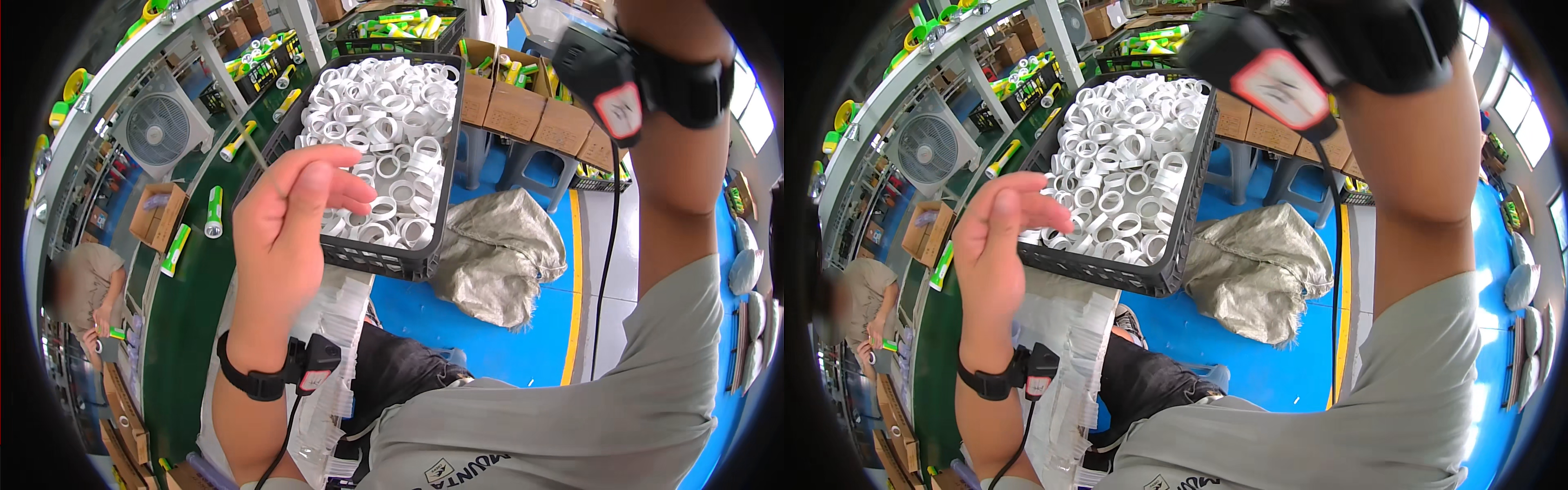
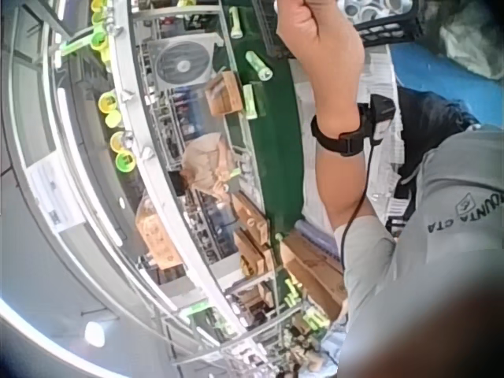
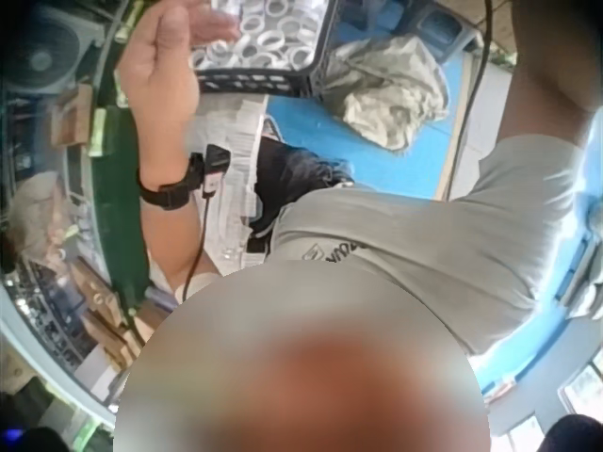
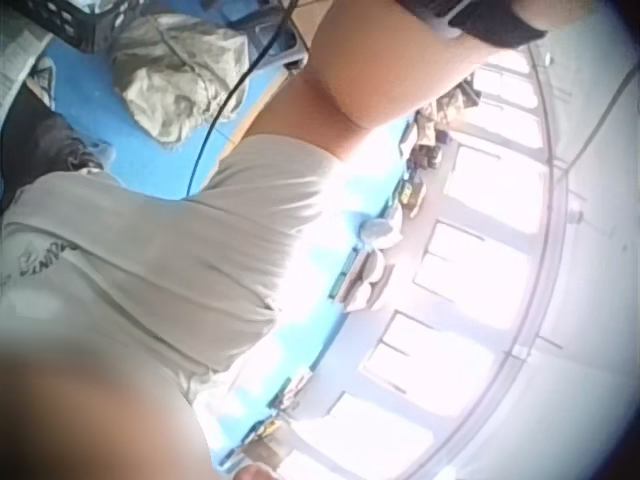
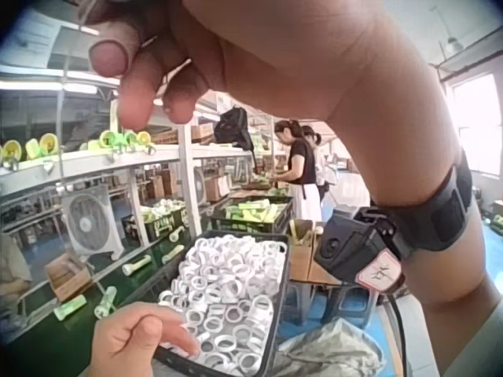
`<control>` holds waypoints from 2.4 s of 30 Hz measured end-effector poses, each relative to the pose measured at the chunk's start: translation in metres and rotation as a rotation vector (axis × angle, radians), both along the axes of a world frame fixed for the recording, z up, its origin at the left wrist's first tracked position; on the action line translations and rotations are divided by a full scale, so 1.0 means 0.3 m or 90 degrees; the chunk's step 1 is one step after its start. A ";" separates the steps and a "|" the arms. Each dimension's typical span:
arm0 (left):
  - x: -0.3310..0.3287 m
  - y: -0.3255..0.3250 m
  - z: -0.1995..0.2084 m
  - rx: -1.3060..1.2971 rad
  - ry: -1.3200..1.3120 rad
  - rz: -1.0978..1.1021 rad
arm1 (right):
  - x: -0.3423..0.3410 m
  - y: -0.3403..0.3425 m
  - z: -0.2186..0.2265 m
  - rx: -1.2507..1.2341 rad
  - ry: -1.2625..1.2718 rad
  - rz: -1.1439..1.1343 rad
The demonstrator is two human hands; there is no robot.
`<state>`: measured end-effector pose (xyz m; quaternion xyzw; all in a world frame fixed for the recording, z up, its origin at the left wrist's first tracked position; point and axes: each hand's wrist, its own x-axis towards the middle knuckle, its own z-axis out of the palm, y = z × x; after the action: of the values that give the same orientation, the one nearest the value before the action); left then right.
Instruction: Assemble flashlight components by attaching the front housing and lens to the main body.
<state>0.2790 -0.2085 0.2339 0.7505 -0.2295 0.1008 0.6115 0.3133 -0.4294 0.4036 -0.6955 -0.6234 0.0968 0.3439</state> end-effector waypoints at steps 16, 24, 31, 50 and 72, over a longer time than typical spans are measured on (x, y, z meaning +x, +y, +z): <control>-0.096 -0.476 -0.488 0.561 -0.112 -0.167 | -0.268 -0.119 -1.447 0.572 1.389 0.341; -0.084 -0.529 -0.697 0.733 0.275 -0.339 | -0.076 -0.367 -1.669 0.120 1.067 -0.003; -0.379 -0.168 -0.532 0.082 0.560 0.099 | 0.730 0.016 -2.069 0.216 0.843 -0.565; -0.870 -0.043 -0.363 -0.066 0.693 0.962 | 0.822 1.174 -2.309 0.002 0.424 0.205; -1.865 1.635 -0.101 0.470 0.858 1.041 | 0.362 0.946 -2.169 -0.416 0.052 0.278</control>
<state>-0.2805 0.2820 0.2035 0.7124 0.6939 -0.0289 0.1009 0.4219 -0.1457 -0.2472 -0.6152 -0.6787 0.3886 0.1000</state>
